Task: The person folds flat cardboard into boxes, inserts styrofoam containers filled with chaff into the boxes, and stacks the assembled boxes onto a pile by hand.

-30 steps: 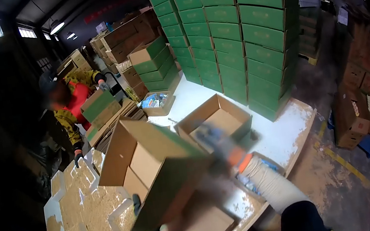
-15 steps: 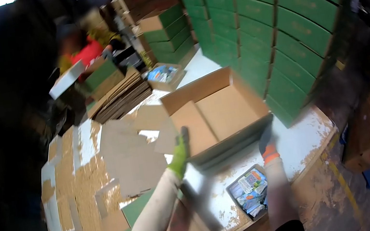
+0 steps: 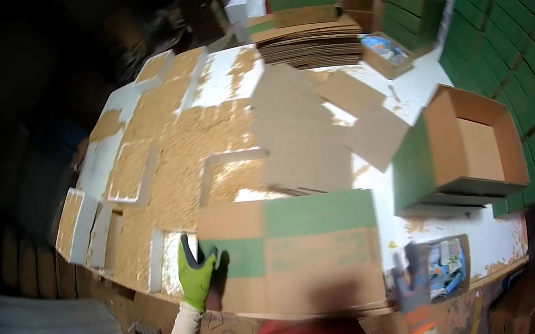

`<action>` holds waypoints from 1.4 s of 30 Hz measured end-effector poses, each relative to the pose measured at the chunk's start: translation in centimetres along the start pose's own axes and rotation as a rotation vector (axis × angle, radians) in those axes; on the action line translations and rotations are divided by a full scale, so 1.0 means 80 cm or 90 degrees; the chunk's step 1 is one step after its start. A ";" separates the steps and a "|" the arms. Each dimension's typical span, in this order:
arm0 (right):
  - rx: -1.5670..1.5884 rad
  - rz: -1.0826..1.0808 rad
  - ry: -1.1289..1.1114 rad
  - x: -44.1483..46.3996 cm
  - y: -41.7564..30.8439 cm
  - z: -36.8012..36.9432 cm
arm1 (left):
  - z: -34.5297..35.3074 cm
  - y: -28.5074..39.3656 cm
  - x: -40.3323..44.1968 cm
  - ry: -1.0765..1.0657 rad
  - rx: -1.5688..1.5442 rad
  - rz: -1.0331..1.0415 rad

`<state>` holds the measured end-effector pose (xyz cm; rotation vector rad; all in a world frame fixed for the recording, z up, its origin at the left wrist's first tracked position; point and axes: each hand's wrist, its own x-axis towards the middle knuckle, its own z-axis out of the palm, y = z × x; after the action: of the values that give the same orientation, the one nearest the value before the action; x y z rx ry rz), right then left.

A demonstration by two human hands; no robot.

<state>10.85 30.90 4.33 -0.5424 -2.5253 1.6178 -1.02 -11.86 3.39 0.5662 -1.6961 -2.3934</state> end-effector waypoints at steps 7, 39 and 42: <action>-0.293 0.057 -0.033 -0.021 -0.035 0.078 | -0.100 0.114 -0.067 -0.369 0.987 0.384; -0.690 -0.596 -0.245 0.223 -0.388 0.203 | 0.044 0.239 -0.019 -0.558 0.458 0.674; -0.410 -0.786 -0.169 0.204 -0.379 0.182 | 0.075 0.189 -0.013 -0.629 0.849 0.741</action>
<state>-15.70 12.60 23.32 1.0866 -2.5164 0.4313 -3.76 -11.52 19.44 -1.3772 -2.5845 -0.4377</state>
